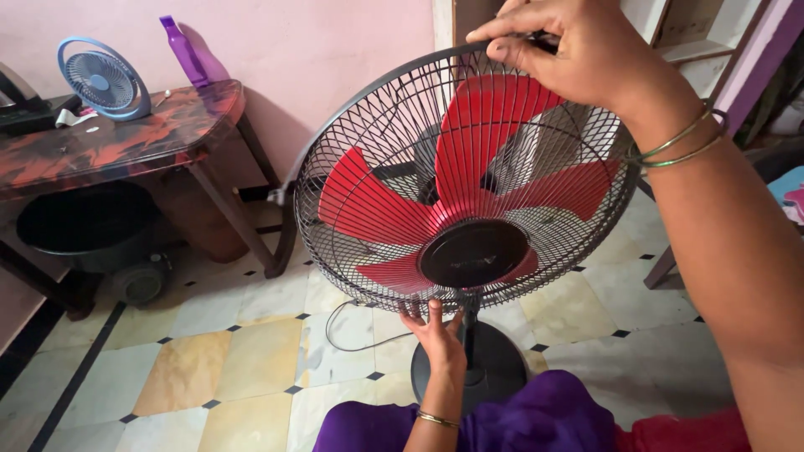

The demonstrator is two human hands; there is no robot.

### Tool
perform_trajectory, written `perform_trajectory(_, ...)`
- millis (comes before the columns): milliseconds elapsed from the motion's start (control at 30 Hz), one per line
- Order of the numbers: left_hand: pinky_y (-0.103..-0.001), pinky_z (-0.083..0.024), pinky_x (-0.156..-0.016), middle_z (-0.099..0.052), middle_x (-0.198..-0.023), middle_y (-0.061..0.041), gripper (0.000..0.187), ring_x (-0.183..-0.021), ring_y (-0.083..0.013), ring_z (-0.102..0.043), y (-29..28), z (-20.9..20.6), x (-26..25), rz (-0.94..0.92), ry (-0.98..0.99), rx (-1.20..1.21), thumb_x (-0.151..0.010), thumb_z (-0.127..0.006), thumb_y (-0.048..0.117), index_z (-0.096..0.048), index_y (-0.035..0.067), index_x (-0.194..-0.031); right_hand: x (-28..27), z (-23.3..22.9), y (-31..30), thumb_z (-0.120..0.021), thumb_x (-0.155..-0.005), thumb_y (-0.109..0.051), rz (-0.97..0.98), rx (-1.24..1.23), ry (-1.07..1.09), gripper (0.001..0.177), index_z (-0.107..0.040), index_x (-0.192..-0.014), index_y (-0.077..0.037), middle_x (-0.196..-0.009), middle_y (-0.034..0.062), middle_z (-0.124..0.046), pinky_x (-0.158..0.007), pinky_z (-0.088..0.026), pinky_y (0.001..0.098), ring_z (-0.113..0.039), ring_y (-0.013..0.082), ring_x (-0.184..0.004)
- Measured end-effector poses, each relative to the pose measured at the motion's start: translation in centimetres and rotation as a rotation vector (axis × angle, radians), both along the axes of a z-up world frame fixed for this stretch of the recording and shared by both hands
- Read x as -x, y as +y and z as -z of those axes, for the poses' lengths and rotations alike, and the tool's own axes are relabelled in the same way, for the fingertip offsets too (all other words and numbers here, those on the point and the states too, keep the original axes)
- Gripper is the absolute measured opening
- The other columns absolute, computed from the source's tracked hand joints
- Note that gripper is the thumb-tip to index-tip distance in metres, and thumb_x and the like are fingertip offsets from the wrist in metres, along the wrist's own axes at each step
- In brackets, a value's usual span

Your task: The person removes the front grille of a standing electric fan, then reattaches it and secures it with a small fastener. The fan remains on the floor throughout the process.

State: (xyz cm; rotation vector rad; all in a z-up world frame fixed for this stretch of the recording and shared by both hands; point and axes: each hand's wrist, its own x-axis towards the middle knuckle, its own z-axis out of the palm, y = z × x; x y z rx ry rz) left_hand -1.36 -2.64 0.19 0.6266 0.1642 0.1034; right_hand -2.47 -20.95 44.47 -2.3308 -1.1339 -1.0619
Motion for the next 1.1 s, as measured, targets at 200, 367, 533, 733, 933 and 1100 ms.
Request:
perform_trajectory(200,-0.065,-0.055,-0.097,-0.015,-0.162,-0.006,0.116,-0.144,-0.0363,-0.033,0.0,0.1,-0.1,-0.003,0.001,0.005,-0.073,-0.083,0.035,-0.004,0.026,-0.158,0.6,0.2,0.3,-0.071,-0.106,-0.012,0.058,-0.03,-0.017,0.017,-0.073,-0.121,-0.003,-0.099,0.0073,-0.072,-0.084,-0.056,0.0303,-0.07,0.0163,-0.095)
perform_trajectory(367,-0.065,-0.055,-0.098,-0.015,-0.163,-0.006,0.116,-0.144,-0.0367,-0.033,0.0,-0.3,0.1,0.002,-0.003,-0.002,-0.073,-0.082,0.036,-0.005,0.027,-0.158,1.0,0.4,-0.1,-0.081,-0.105,-0.023,0.199,0.033,-0.115,0.025,-0.075,-0.123,-0.006,-0.096,0.0069,-0.071,-0.071,-0.048,0.0323,-0.065,0.0181,-0.084)
perform_trajectory(533,-0.066,-0.054,-0.097,-0.019,-0.161,-0.008,0.114,-0.143,-0.0386,-0.035,-0.2,-0.4,0.3,-0.003,0.001,-0.007,-0.073,-0.082,0.037,-0.007,0.026,-0.158,2.0,0.6,0.0,-0.082,-0.101,-0.019,0.149,0.045,-0.193,0.026,-0.074,-0.121,-0.004,-0.097,0.0069,-0.07,-0.074,-0.048,0.0313,-0.065,0.0187,-0.087)
perform_trajectory(733,-0.068,-0.055,-0.096,-0.02,-0.16,-0.008,0.114,-0.143,-0.0369,-0.035,-0.3,-0.2,0.1,-0.02,0.013,-0.023,-0.072,-0.083,0.038,-0.008,0.026,-0.157,3.2,1.4,0.1,-0.082,-0.102,-0.012,0.125,-0.045,-0.196,0.025,-0.071,-0.122,-0.003,-0.109,0.0061,-0.071,-0.074,-0.048,0.026,-0.062,0.0129,-0.086)
perform_trajectory(933,-0.068,-0.053,-0.094,-0.018,-0.16,-0.008,0.117,-0.143,-0.0384,-0.035,-0.3,0.2,-0.1,-0.028,0.005,-0.001,-0.07,-0.085,0.039,-0.008,0.025,-0.157,3.8,3.8,0.9,-0.084,-0.103,-0.009,0.24,-0.127,-0.257,0.022,-0.071,-0.12,-0.003,-0.098,0.0061,-0.062,-0.069,-0.048,0.027,-0.057,0.014,-0.076)
perform_trajectory(1100,-0.067,-0.055,-0.093,-0.018,-0.161,-0.008,0.117,-0.143,-0.0384,-0.032,-0.3,-0.2,0.2,-0.025,0.016,-0.015,-0.07,-0.084,0.041,-0.008,0.026,-0.158,5.9,6.7,2.6,-0.08,-0.109,-0.008,0.36,-0.173,-0.387,0.021,-0.065,-0.124,-0.005,-0.099,0.007,-0.056,-0.073,-0.05,0.0286,-0.062,0.0157,-0.085)
